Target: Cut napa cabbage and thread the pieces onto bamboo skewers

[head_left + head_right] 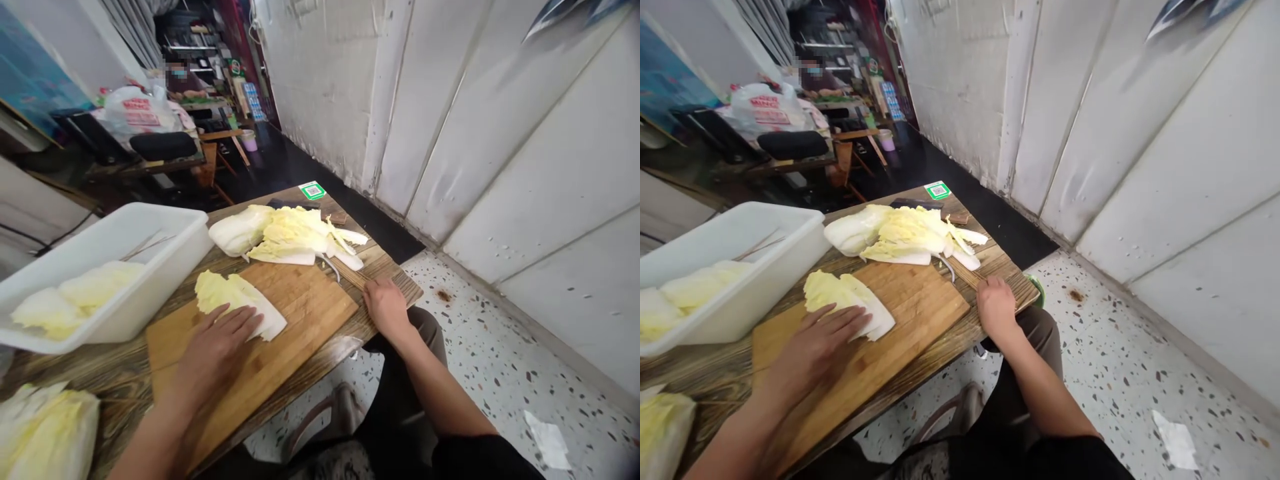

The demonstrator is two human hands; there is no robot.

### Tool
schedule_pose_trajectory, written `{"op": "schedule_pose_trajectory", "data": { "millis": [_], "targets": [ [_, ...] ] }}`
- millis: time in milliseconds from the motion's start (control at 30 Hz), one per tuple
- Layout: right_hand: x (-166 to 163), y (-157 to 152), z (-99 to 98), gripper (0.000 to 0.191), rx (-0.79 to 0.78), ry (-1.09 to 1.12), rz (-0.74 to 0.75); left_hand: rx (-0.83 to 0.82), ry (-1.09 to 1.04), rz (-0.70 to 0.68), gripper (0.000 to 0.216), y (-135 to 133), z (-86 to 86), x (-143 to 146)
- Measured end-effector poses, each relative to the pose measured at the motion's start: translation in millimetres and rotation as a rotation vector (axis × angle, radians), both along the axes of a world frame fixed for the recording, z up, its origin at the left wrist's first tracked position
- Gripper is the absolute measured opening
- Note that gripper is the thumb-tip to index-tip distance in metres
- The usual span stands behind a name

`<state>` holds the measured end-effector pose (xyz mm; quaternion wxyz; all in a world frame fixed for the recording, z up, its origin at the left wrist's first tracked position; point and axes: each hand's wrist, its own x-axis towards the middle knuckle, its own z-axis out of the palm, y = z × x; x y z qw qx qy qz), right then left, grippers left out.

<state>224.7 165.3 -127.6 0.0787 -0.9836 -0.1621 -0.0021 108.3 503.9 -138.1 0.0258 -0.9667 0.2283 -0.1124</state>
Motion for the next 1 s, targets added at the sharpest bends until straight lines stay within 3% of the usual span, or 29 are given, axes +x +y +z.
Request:
{"op": "schedule_pose_trajectory", "data": {
  "millis": [267,400,600,700,800,900,1000],
  "targets": [
    [6.5,0.0,2.5,0.023,-0.035,-0.008,0.019,-0.175,-0.087,-0.006,0.04,0.5,-4.1,-11.4],
    [5.3,-2.8,7.3,0.023,-0.052,-0.026,-0.008,-0.298,-0.173,0.053,0.027,0.0,12.6,-13.6],
    [8.4,-0.2,-0.4,0.02,-0.063,-0.024,-0.023,-0.38,-0.387,0.292,0.023,7.2,44.6,-8.7],
    [10.2,2.0,-6.6,0.021,-0.057,-0.028,-0.003,-0.327,-0.321,0.235,0.021,11.2,46.2,-0.5],
    [6.4,-4.8,-7.5,0.021,-0.047,-0.04,0.022,-0.272,-0.216,0.134,0.023,11.5,36.8,7.2],
    [-2.7,-23.4,-6.0,0.023,-0.042,-0.062,0.039,-0.251,-0.155,0.058,0.029,7.8,27.2,9.4],
    [-12.1,-48.8,-8.9,0.026,-0.025,-0.121,0.053,-0.223,-0.071,0.019,0.032,-1.2,28.7,4.0]
  ]
}}
